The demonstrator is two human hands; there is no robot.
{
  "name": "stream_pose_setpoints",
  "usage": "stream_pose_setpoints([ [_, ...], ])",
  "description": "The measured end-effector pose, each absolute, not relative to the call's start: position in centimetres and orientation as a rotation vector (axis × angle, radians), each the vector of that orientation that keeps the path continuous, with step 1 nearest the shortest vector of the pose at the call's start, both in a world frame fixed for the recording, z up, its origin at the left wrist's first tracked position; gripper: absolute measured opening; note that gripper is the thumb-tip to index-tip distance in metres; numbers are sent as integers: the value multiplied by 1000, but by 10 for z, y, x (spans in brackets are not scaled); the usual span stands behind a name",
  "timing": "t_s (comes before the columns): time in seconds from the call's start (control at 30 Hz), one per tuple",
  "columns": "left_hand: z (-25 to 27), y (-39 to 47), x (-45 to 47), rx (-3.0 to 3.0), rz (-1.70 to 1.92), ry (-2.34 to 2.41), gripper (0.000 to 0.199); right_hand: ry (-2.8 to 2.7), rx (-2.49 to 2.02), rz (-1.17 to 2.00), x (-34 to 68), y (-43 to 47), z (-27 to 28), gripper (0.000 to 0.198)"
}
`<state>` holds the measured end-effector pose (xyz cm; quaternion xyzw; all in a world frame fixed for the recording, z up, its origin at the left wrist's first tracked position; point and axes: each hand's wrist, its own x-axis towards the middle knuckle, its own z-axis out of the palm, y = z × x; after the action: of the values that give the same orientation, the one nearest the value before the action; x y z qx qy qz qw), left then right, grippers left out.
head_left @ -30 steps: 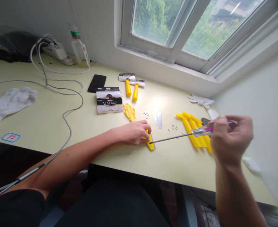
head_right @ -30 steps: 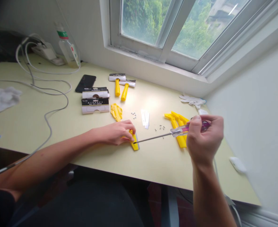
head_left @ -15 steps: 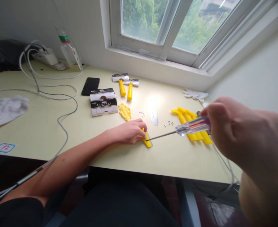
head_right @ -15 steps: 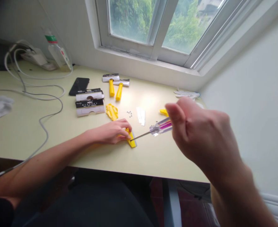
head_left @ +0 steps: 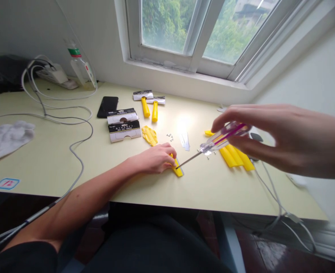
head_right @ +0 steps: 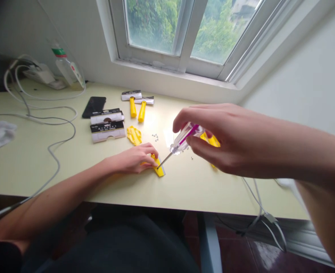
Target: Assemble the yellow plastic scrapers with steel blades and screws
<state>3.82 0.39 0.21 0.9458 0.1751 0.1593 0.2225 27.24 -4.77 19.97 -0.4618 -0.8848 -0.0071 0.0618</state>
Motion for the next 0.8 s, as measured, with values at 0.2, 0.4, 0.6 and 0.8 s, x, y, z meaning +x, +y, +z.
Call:
stream_pose_setpoints([
  [0.2,2,3,38,2623,452,474,17,-2494,-1812,-375,273,-41,190,48],
  [0.4,2,3,38,2613,464,467,16,-2606,-1359,84,278,-36,192,39],
  [0.6,3,3,38,2625,445,483,17,-2550,-1565,-244,279,-37,189,43],
  [0.8,3,3,38,2626,454,474,16,-2621,-1685,-239,283,-40,194,44],
])
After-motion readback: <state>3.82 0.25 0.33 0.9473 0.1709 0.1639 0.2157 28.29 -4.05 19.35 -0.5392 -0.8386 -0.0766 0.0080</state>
